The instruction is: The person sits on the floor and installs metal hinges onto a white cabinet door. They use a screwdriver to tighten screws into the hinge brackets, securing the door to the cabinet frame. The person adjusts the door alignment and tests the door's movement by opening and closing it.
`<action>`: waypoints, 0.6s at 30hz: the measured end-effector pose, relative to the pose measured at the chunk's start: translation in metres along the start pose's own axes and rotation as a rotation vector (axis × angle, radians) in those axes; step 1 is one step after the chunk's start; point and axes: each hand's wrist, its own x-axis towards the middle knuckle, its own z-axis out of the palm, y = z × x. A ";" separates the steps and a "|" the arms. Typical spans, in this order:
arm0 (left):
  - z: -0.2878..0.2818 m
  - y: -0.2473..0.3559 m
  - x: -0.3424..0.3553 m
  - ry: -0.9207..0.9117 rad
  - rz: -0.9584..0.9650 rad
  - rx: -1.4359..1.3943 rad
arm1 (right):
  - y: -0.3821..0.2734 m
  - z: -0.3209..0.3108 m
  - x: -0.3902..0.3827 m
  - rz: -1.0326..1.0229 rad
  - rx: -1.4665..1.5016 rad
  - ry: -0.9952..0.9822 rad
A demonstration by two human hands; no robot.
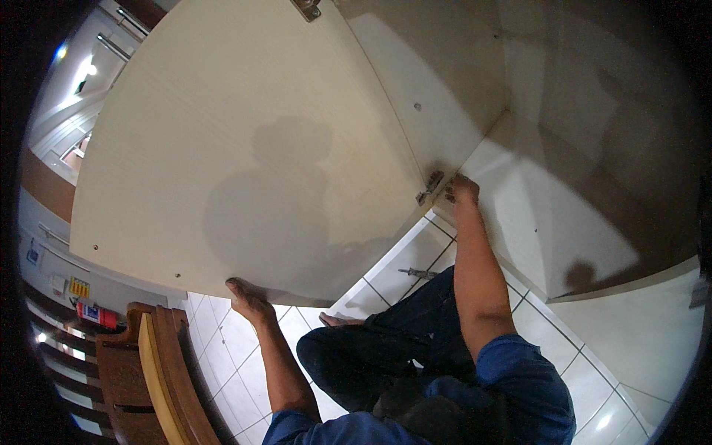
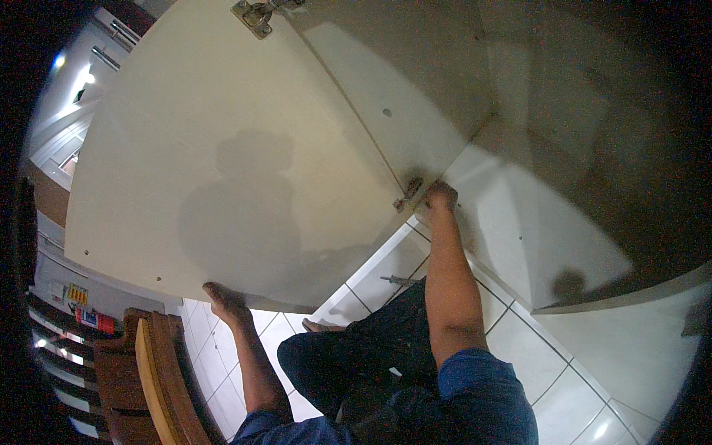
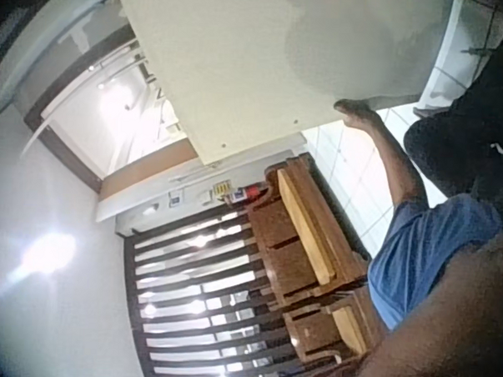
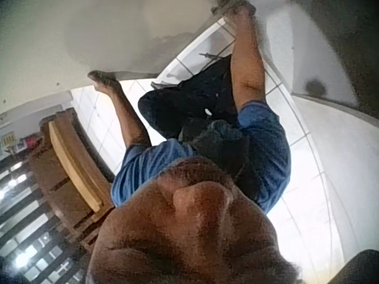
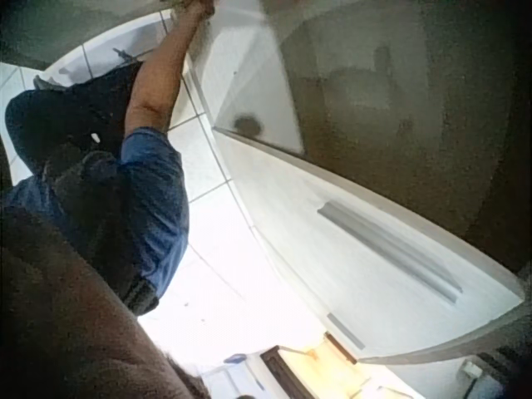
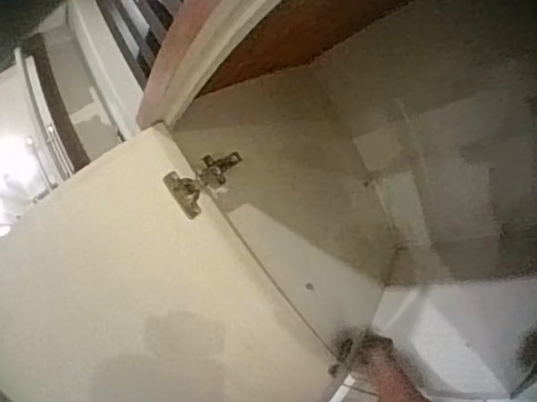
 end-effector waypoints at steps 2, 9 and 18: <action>-0.001 -0.001 0.000 -0.011 0.001 0.001 | -0.014 -0.011 -0.005 -0.046 -0.006 0.021; -0.002 0.009 -0.007 -0.032 -0.122 0.004 | -0.014 -0.046 -0.004 -0.030 0.081 0.015; 0.013 0.025 -0.020 -0.046 -0.069 0.023 | 0.002 -0.058 0.010 0.039 -0.026 -0.033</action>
